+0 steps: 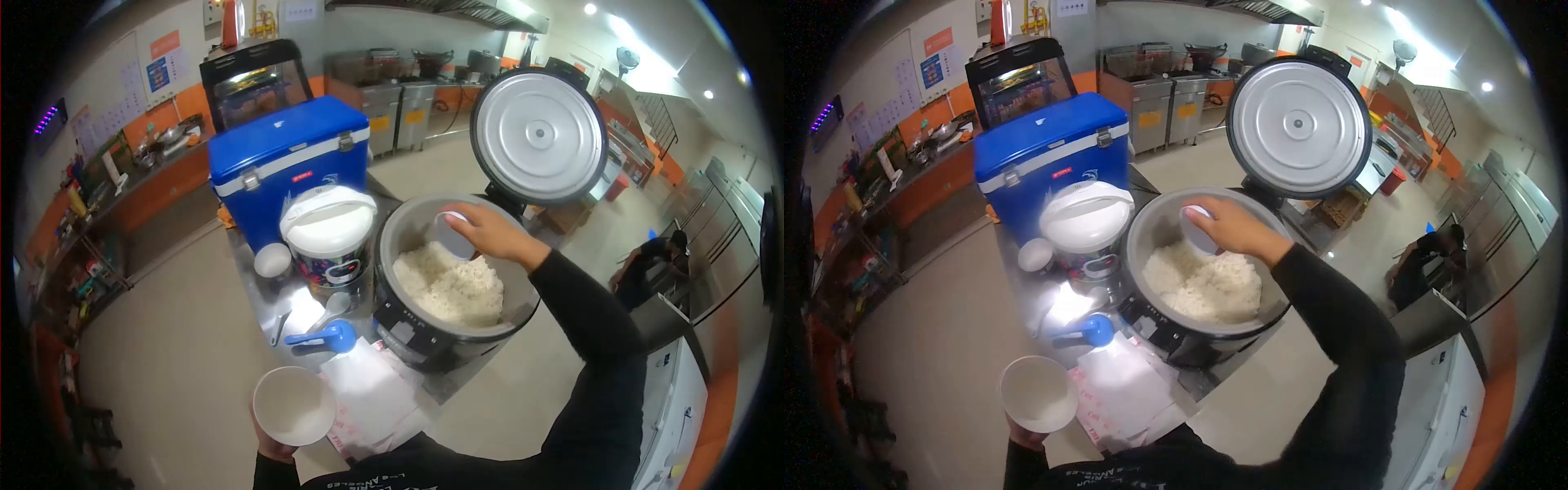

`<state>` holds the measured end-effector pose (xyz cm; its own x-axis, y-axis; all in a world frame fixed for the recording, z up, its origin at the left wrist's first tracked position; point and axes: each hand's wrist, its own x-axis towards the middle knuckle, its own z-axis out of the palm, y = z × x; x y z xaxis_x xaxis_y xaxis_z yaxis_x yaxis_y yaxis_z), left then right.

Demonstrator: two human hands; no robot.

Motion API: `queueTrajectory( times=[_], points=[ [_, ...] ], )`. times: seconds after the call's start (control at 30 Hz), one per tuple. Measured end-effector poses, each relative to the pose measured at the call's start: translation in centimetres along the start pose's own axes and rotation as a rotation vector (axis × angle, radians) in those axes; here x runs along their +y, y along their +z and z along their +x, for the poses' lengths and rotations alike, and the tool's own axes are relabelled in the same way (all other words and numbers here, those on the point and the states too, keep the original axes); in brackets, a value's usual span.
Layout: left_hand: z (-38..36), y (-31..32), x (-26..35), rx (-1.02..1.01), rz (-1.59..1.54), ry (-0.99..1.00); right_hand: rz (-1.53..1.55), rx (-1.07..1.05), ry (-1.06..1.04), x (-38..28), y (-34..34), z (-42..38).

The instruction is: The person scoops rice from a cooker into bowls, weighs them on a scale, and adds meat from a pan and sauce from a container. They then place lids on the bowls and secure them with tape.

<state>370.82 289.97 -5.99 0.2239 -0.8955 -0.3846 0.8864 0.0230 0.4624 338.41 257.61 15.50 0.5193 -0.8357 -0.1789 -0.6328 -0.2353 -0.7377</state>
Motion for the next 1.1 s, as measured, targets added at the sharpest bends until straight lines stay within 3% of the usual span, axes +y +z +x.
queueTrajectory(
  times=[0.03,0.13,0.23,0.37,0.47,0.57,0.67,0.77,0.8,0.9,1.0,1.1],
  points=[
    [0.7,1.0,-0.9,-0.004,0.006,-0.018,-0.132,0.021,0.059,1.1,-0.9,1.3],
    [2.2,4.4,-3.6,-0.015,0.020,-0.056,-0.843,0.225,-0.311,11.6,0.5,7.9],
    [2.5,7.1,-5.7,0.004,0.039,-0.079,-1.033,0.078,-0.314,13.6,2.6,10.1],
    [2.3,7.5,-7.4,0.034,0.053,-0.072,-1.048,0.041,-0.558,17.8,5.4,13.4],
    [1.5,6.9,-8.0,0.077,0.049,-0.029,-1.141,0.019,-0.518,18.9,7.0,14.2],
    [0.6,6.0,-8.1,0.137,0.042,0.005,-1.034,-0.180,-0.478,19.9,6.3,13.7],
    [0.4,5.7,-8.4,0.166,0.054,0.028,-1.007,-0.412,-0.703,19.9,6.9,12.4],
    [0.0,5.5,-8.6,0.178,0.070,0.052,-0.785,-0.475,-0.587,16.6,8.1,9.6],
    [-0.2,5.5,-8.6,0.183,0.075,0.058,-0.735,-0.404,-0.690,17.1,8.6,9.1],
    [-0.6,5.4,-8.5,0.187,0.098,0.080,-0.628,-0.452,-0.624,16.6,9.3,7.7],
    [-0.7,5.5,-8.3,0.172,0.129,0.108,-0.483,-0.632,-0.486,14.1,9.7,4.9],
    [-0.8,5.8,-8.1,0.126,0.287,0.171,-0.226,-0.770,-0.189,11.5,7.5,4.1]
  ],
)
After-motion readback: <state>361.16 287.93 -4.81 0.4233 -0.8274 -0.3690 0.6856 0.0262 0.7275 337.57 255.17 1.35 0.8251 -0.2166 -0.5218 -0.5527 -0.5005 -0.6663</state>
